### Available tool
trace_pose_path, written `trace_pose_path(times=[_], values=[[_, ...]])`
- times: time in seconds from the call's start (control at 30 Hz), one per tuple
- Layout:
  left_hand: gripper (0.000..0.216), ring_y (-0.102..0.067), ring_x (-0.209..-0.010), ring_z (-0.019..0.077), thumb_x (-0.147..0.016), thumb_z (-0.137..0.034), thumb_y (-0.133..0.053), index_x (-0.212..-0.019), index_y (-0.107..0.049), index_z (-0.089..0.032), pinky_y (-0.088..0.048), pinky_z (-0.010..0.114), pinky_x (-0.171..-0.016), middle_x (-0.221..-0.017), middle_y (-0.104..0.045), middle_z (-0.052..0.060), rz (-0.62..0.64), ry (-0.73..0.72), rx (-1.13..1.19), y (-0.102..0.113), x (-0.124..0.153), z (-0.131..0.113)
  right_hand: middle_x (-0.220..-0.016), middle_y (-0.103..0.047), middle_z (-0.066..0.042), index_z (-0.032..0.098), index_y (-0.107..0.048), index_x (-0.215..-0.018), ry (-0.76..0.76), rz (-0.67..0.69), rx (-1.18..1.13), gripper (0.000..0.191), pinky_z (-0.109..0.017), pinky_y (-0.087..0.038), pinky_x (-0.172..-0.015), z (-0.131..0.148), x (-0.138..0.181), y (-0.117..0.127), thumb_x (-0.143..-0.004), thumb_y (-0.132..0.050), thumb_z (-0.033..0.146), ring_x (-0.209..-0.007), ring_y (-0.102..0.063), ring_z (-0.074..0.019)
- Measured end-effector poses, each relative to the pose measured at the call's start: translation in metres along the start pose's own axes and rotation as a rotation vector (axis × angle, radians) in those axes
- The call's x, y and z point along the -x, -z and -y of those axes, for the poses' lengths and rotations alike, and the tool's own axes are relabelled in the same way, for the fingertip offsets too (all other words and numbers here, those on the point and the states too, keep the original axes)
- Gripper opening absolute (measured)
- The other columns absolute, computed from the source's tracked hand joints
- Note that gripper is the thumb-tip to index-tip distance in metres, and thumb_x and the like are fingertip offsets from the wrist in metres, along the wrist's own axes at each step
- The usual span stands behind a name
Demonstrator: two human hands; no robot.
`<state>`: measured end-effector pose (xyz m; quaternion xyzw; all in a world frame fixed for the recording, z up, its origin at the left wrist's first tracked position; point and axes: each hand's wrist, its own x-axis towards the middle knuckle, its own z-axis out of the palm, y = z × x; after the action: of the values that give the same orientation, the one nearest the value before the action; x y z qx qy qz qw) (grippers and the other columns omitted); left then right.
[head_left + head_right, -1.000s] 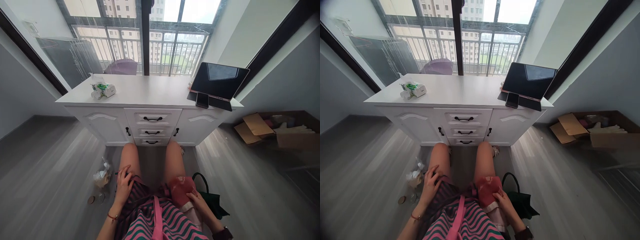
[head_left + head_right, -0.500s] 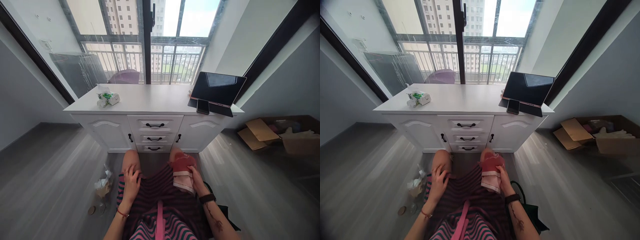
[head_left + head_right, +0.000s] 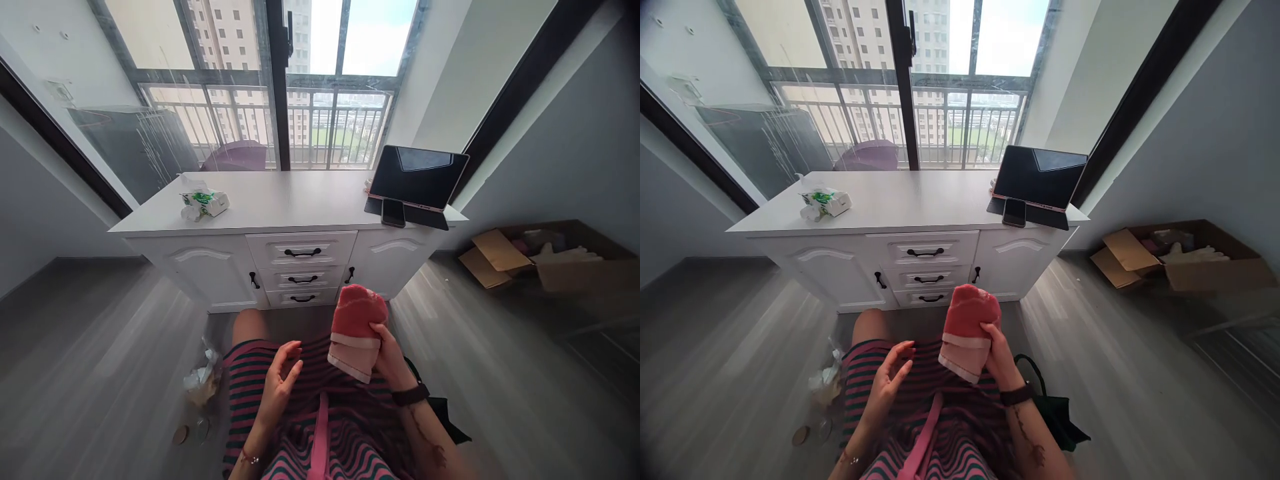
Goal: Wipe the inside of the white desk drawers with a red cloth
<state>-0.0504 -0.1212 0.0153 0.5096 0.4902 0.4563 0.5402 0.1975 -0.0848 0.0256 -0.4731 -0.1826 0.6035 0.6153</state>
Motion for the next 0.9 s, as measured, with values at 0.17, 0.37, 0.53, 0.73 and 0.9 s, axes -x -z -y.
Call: trace_pose_path(times=[0.17, 0.37, 0.53, 0.73, 0.9], values=[[0.043, -0.049, -0.123, 0.0240, -0.085, -0.033, -0.057, -0.128, -0.052, -0.025, -0.040, 0.037, -0.101, -0.132, -0.055, 0.009, 0.124, 0.096, 0.334, -0.017, -0.012, -0.021, -0.096, -0.071, -0.003, 0.024, -0.065, -0.092, -0.069, 0.097, -0.004, 0.029, -0.038, -0.052, -0.079, -0.017, 0.012, -0.030, -0.064, -0.067, 0.030, -0.089, -0.065, -0.0246], [0.037, -0.057, -0.111, 0.0227, -0.082, -0.033, -0.063, -0.117, -0.059, -0.023, -0.044, 0.033, -0.094, -0.119, -0.064, 0.007, 0.002, 0.141, 0.415, -0.020, -0.024, -0.026, -0.103, -0.069, -0.003, 0.022, -0.064, -0.098, -0.009, 0.215, 0.181, 0.039, -0.039, -0.046, -0.092, -0.024, 0.016, -0.047, -0.062, -0.076, 0.030, -0.101, -0.061, -0.0252], [0.035, -0.065, -0.097, 0.0225, -0.074, -0.032, -0.071, -0.106, -0.064, -0.019, -0.048, 0.033, -0.086, -0.106, -0.071, 0.007, -0.019, 0.316, 0.556, -0.019, -0.035, -0.032, -0.113, -0.065, -0.002, 0.027, -0.058, -0.114, 0.091, 0.365, 0.224, 0.051, -0.037, -0.043, -0.097, -0.024, 0.009, -0.055, -0.067, -0.077, 0.027, -0.109, -0.058, -0.0227], [0.031, -0.067, -0.097, 0.0260, -0.067, -0.026, -0.074, -0.097, -0.069, -0.020, -0.049, 0.038, -0.090, -0.103, -0.072, 0.008, -0.040, 0.511, 0.631, -0.014, -0.048, -0.037, -0.112, -0.063, -0.001, 0.028, -0.053, -0.116, 0.176, 0.361, 0.284, 0.051, -0.035, -0.046, -0.092, -0.005, 0.000, -0.070, -0.070, -0.075, 0.030, -0.103, -0.059, -0.0216], [0.038, -0.058, -0.113, 0.0345, -0.061, -0.023, -0.075, -0.098, -0.071, -0.024, -0.039, 0.047, -0.105, -0.107, -0.071, 0.009, -0.064, 0.350, 0.607, -0.008, -0.067, -0.038, -0.107, -0.062, -0.003, 0.026, -0.057, -0.108, 0.312, 0.177, 0.410, 0.034, -0.036, -0.046, -0.092, 0.003, -0.022, -0.064, -0.077, -0.067, 0.034, -0.102, -0.058, -0.0232]])
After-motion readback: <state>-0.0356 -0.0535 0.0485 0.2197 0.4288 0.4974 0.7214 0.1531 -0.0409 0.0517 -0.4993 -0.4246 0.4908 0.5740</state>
